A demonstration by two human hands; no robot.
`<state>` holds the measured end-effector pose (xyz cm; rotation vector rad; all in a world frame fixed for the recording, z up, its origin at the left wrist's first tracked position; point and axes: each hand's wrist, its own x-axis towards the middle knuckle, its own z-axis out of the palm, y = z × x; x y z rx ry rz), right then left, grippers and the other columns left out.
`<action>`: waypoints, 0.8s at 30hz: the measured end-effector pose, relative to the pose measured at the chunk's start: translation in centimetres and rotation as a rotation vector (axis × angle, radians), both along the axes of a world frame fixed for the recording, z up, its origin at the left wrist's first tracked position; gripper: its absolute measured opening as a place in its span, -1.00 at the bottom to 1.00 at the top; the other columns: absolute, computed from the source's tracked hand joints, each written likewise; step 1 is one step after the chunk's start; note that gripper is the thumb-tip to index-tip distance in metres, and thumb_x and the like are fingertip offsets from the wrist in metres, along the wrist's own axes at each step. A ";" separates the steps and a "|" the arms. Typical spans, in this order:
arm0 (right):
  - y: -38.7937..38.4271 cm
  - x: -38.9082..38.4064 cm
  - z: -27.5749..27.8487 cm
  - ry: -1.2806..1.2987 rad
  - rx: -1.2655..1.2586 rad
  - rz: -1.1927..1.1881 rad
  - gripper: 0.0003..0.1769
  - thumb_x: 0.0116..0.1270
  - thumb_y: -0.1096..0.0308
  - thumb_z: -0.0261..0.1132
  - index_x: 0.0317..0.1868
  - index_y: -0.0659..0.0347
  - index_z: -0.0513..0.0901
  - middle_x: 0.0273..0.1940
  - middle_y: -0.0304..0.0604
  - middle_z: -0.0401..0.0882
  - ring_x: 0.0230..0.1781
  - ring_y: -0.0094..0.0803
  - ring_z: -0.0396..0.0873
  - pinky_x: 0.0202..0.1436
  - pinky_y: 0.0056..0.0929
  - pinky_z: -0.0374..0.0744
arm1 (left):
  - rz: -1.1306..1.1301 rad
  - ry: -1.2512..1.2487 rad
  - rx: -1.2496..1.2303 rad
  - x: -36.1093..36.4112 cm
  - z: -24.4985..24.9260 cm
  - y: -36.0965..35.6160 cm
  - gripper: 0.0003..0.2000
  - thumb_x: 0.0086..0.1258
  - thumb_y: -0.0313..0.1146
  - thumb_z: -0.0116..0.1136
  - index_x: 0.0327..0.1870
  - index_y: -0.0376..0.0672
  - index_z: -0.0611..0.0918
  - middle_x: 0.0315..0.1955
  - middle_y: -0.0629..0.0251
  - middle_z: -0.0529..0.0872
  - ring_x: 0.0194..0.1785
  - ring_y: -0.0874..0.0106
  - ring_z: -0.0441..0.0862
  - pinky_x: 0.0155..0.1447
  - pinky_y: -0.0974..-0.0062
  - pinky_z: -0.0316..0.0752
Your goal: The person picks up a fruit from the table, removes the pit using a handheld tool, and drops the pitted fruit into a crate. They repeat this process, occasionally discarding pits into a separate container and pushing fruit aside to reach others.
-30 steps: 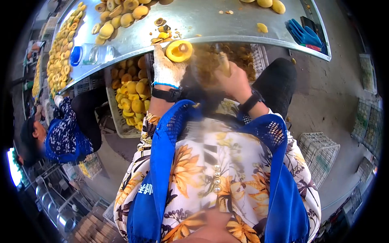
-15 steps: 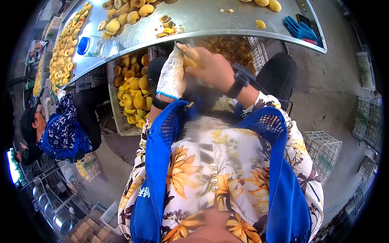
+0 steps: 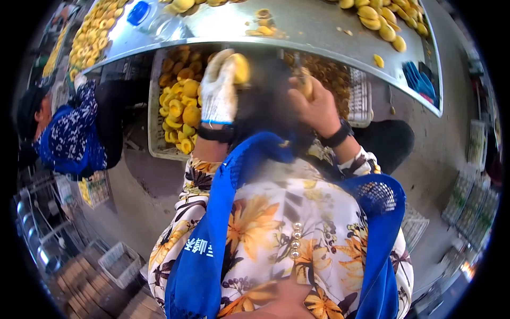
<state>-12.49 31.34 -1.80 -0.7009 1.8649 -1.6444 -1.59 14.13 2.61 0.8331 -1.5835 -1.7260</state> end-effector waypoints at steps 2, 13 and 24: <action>-0.1 0.2 0.9 -0.118 -0.028 -0.009 -0.78 0.27 0.40 0.24 -0.08 0.22 0.54 -0.53 -0.37 0.47 -0.59 -0.71 0.40 -0.53 -0.68 0.40 | 0.235 -0.210 -0.761 3.6 -5.2 -4.3 -0.65 0.30 -0.28 0.18 0.06 -0.24 0.52 -0.03 0.11 0.57 -0.02 0.34 0.54 0.05 0.46 0.46; 1.7 2.7 1.3 -0.036 0.425 0.026 -0.77 0.24 0.37 0.24 -0.12 0.25 0.54 -0.50 -0.29 0.52 -0.56 -0.61 0.47 -0.45 -0.58 0.46 | -0.064 -1.678 -0.771 10.5 -12.7 -9.3 -0.11 -0.06 0.28 0.26 0.37 0.33 0.17 0.39 -0.06 -0.05 0.43 0.00 -0.04 0.21 -0.29 0.11; -1.4 5.3 3.7 -0.192 0.487 0.055 -0.84 0.25 0.39 0.24 -0.19 0.22 0.48 -0.58 -0.36 0.45 -0.65 -0.67 0.40 -0.59 -0.68 0.38 | -0.368 -1.706 -0.683 11.7 -10.8 -14.8 -0.07 -0.10 0.19 0.35 0.37 0.51 0.08 0.44 0.08 -0.18 0.43 0.05 -0.04 0.20 -0.33 0.10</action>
